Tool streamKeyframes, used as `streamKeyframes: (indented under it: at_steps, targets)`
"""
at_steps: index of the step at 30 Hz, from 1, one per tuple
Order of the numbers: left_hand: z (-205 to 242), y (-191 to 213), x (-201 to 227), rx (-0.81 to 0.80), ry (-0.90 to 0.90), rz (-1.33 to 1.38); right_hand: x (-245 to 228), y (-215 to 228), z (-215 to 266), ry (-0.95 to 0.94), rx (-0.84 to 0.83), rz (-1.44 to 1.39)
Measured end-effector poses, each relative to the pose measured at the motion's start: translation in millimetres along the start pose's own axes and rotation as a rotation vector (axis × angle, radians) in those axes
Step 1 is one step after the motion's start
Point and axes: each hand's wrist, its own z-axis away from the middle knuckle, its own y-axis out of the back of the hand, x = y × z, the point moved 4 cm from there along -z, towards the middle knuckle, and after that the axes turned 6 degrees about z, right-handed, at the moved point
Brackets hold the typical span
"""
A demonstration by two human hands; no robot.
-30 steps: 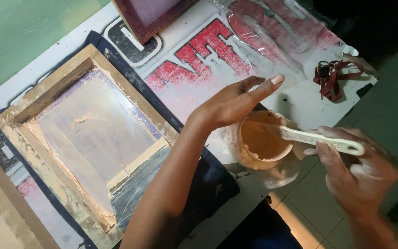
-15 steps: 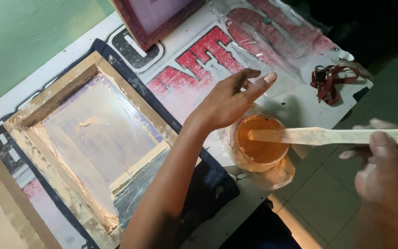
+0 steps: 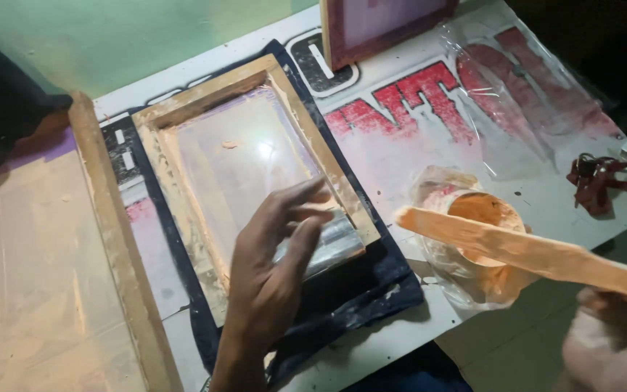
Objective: The person uses a squeegee to pull orange ink across a screen printing frame placed over a dark garment. They repeatedly roll the squeegee back and forth to ensure even coverage. Later, they use a spatula to scoop more ink from a container and apply it to the screen before resuming the squeegee motion.
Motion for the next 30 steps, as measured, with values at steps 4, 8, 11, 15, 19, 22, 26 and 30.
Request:
streamKeyframes:
  at_steps: [4,8,11,15,19,22,26,30]
  targets:
    - [55,47,-27,0.432,0.142,0.076,-68,-166,106,0.254,-0.109,0.167]
    - [86,60,-53,0.576,0.076,0.123,-74,-271,119,0.322,-0.421,-0.003]
    - [96,63,-63,0.600,0.066,0.173,-63,-326,122,0.341,-0.521,0.062]
    - [99,65,-60,0.557,0.052,0.172,-56,-365,127,0.521,-0.696,0.238]
    - [97,66,-58,0.492,0.005,0.137,-64,-380,139,0.762,-0.793,0.341]
    - [96,69,-62,0.491,0.045,0.140,-61,-382,142,0.750,-0.834,0.356]
    - [97,70,-64,0.494,0.065,0.138,-56,-386,141,0.817,-0.896,0.383]
    - [99,71,-61,0.483,0.015,0.152,-41,-384,139,1.041,-0.936,0.466]
